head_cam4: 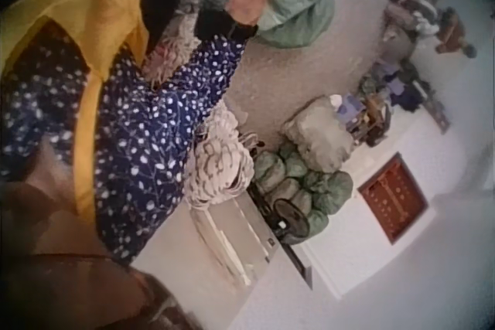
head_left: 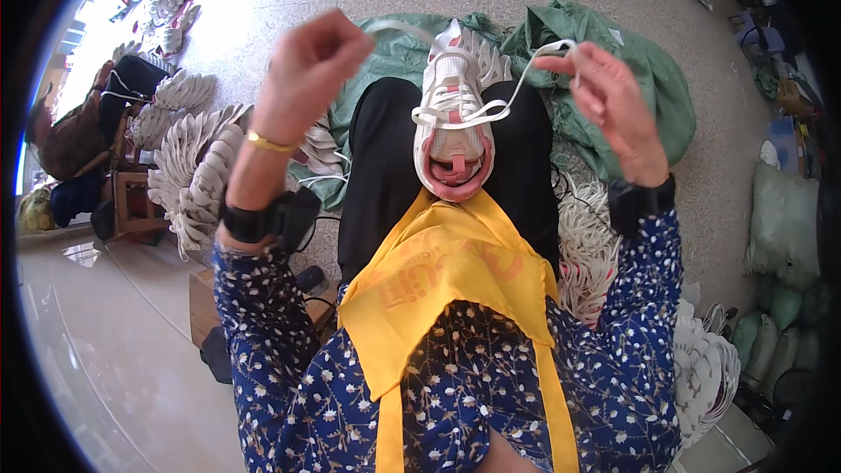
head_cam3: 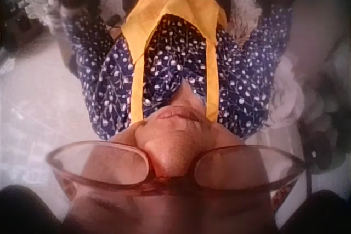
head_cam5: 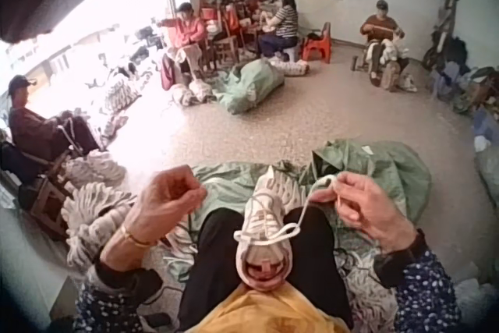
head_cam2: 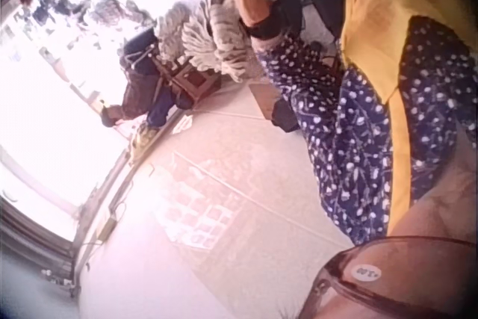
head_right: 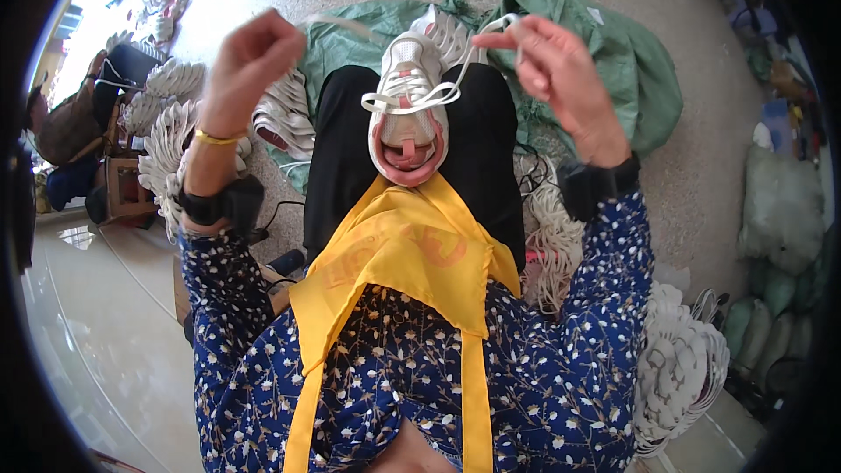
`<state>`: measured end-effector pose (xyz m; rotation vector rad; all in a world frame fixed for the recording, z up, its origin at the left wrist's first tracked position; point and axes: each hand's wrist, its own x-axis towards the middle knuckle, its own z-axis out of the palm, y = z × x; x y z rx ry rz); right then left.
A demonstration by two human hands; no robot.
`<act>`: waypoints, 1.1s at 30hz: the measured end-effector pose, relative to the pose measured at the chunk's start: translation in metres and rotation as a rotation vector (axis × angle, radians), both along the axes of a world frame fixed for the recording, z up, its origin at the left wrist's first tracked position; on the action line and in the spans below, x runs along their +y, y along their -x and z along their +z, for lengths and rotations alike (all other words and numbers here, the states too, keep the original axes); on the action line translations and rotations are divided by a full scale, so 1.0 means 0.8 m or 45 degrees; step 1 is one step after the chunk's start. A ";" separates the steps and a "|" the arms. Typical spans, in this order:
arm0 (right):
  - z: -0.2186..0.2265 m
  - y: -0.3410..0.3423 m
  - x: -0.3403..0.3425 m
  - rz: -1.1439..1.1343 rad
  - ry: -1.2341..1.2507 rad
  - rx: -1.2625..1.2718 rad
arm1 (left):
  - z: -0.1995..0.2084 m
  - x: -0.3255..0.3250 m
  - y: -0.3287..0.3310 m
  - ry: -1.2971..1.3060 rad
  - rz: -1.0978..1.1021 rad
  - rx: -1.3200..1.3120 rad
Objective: The person sits on the floor and laces a white sneaker with pink accents. They thread the white shoelaces through the eyelets, pull them tight, and tie a knot at the top. The person is surrounded by piles of similar shoes and green sacks.
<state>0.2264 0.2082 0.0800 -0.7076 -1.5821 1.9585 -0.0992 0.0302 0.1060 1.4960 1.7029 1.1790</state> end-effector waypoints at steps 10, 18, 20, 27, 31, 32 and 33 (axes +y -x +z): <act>-0.094 0.009 -0.085 -0.142 0.022 -0.124 | -0.107 -0.042 -0.066 0.426 -0.178 -0.212; -0.040 0.002 -0.046 0.193 -0.229 -0.122 | -0.110 -0.040 -0.072 0.289 -0.085 -0.392; -0.018 0.007 -0.025 0.110 -0.341 0.022 | -0.111 -0.039 -0.072 0.289 -0.084 -0.421; -0.058 0.021 -0.033 -0.085 -0.306 0.037 | -0.114 -0.041 -0.079 0.272 -0.049 -0.458; -0.090 0.024 -0.078 -0.157 -0.152 -0.068 | -0.112 -0.042 -0.080 0.300 -0.047 -0.470; -0.096 0.026 -0.082 -0.178 -0.149 -0.064 | -0.113 -0.042 -0.081 0.305 -0.042 -0.472; -0.103 0.027 -0.086 -0.200 -0.145 -0.056 | -0.114 -0.043 -0.080 0.293 -0.048 -0.492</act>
